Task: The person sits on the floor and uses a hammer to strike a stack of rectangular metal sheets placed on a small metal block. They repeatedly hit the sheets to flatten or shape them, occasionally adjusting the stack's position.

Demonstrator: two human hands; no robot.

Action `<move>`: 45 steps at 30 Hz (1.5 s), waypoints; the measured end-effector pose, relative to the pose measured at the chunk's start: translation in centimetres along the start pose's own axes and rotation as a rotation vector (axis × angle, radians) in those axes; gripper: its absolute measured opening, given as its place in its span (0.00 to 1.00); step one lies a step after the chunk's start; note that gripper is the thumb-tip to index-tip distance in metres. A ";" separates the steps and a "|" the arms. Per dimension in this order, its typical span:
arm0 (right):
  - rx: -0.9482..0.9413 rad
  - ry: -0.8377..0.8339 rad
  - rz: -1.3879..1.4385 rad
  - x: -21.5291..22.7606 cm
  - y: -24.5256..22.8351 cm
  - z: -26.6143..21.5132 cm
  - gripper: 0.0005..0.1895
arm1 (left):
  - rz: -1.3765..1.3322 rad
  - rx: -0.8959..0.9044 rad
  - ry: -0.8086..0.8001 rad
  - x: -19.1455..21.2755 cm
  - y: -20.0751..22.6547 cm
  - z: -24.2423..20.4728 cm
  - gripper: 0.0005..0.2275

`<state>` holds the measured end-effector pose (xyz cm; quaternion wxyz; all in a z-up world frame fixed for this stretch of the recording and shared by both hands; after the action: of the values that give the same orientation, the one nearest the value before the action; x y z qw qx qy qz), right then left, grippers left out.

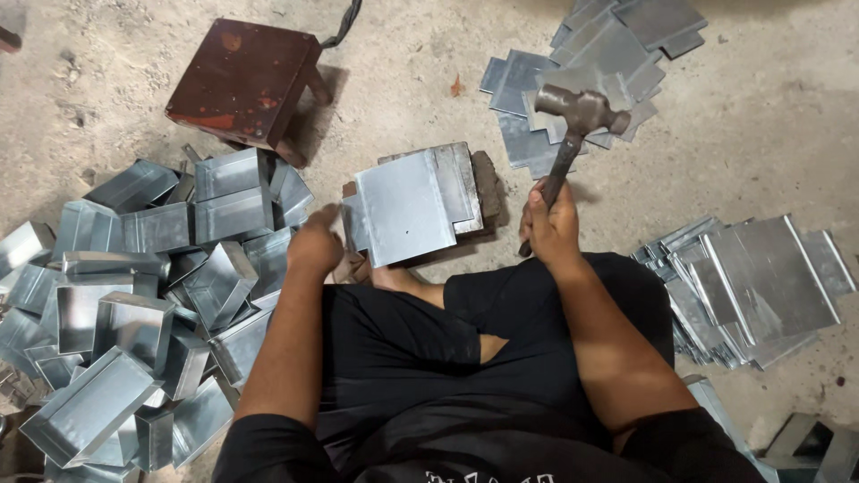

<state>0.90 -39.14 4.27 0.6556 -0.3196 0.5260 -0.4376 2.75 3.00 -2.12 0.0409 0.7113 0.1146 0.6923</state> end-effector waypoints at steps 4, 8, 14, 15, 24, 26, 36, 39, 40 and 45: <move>-0.121 0.100 -0.115 -0.3 0.5 -0.3 0.09 | -0.224 0.377 -0.087 -2.0 -1.0 2.6 0.35; -0.027 0.038 -0.232 -1.3 0.3 -0.1 0.09 | -0.205 0.430 -0.155 -2.6 1.5 4.4 0.45; 0.000 -0.055 -0.425 -2.8 -0.4 -1.7 0.09 | -0.341 0.484 -0.051 -2.8 2.3 4.1 0.43; -0.045 -0.029 -0.518 -3.3 -0.4 -1.8 0.09 | -0.368 0.482 -0.023 -2.4 2.1 4.4 0.43; 0.630 -0.134 -0.718 -8.2 -10.0 -2.7 0.13 | -0.341 0.603 0.154 -1.1 -0.1 4.6 0.42; 0.801 -0.078 -0.544 -7.6 -14.8 -2.9 0.22 | -0.352 0.603 0.142 -0.8 0.0 4.6 0.40; 0.034 -0.249 -1.152 -8.3 2.0 -3.9 0.15 | -0.433 0.608 0.102 -1.2 0.0 4.6 0.38; 0.097 -0.111 -1.041 -8.2 0.4 -3.1 0.16 | -0.393 0.545 0.233 -0.2 -0.3 4.9 0.42; 0.217 -0.083 -0.978 -8.3 -1.8 -2.5 0.14 | -0.402 0.545 0.221 -0.1 -0.4 5.4 0.41; 0.476 0.001 -0.314 -7.6 -11.7 -2.0 0.11 | -0.429 0.575 0.135 -0.9 -0.3 4.8 0.41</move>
<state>-4.34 -37.00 17.18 0.6360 -0.2339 0.3529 -0.6451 7.49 3.59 -3.27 -0.0242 0.6063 0.4534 0.6529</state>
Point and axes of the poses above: each hand's wrist, its own z-axis towards the middle knuckle, its own x-axis out of the back of the hand, y = z × x, the point moved 5 cm from there along z, towards the middle knuckle, and after that the axes turned 11 degrees about z, right-handed, at the moved point
